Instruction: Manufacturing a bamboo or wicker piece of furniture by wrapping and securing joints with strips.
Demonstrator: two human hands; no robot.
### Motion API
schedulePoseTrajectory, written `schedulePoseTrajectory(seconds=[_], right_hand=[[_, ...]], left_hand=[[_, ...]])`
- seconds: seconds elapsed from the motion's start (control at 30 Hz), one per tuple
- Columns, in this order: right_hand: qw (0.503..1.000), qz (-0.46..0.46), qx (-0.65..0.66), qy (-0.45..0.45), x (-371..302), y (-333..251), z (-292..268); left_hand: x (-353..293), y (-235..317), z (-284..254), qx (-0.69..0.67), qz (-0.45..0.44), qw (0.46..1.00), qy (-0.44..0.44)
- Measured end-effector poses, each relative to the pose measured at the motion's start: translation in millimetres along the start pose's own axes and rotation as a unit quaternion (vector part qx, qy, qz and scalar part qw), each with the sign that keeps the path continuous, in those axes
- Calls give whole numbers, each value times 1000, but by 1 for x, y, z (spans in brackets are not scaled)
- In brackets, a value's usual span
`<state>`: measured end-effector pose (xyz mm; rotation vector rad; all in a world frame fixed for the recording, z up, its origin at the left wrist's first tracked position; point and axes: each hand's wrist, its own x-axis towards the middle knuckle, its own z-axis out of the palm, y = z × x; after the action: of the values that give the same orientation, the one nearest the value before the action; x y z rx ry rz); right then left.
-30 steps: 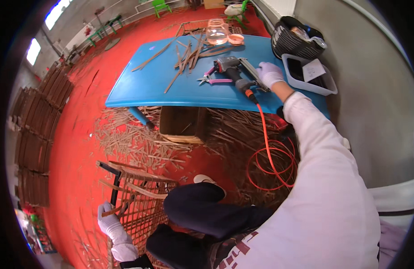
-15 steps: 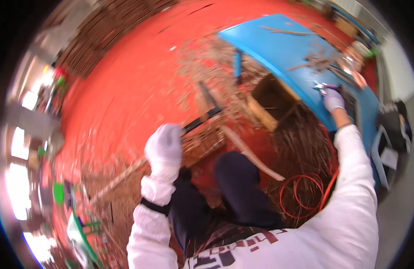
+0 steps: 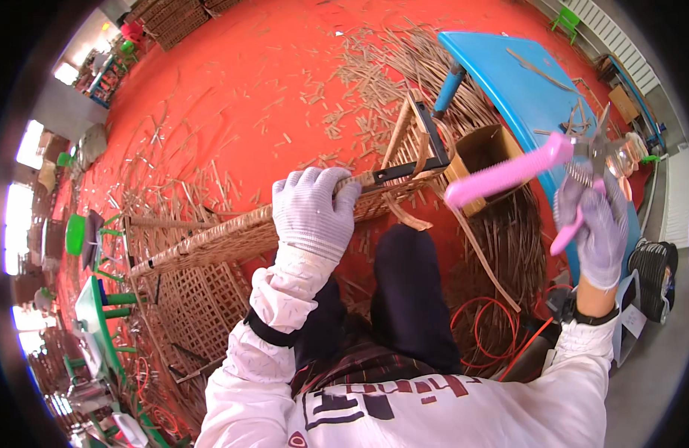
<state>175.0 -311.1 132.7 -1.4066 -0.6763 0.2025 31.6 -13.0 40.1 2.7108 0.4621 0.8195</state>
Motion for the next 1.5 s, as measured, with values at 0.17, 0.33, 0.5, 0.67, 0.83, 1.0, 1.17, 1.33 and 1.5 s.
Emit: schedulePoseTrajectory(seconds=[0.17, 0.33, 0.5, 0.67, 0.83, 1.0, 1.17, 1.33, 1.5], right_hand=[[991, 88, -18, -96, -14, -2, 37], [993, 79, 7, -85, -7, 12, 89], [982, 49, -21, -183, 5, 36, 100], [941, 127, 144, -277, 26, 10, 158], [940, 53, 88, -325, 34, 17, 148], [930, -78, 10, -360, 51, 9, 150], [932, -111, 108, -328, 73, 1, 144], [969, -38, -147, -193, 98, -3, 136], [852, -213, -414, -238, 115, 56, 132]], left_hand=[[-5, 3, -34, -36, 21, 999, 9], [-15, 19, -56, -539, 1, 840, -61], [-19, 33, -49, -491, -60, 859, -131], [-8, 34, -34, -604, -103, 785, -90], [3, 33, -37, -598, -25, 793, -114], [4, 26, -16, -577, 43, 811, -83], [11, 23, -37, -471, 14, 877, -99], [38, -14, -20, -112, 82, 987, 85], [26, -36, 22, 35, 46, 998, 0]])
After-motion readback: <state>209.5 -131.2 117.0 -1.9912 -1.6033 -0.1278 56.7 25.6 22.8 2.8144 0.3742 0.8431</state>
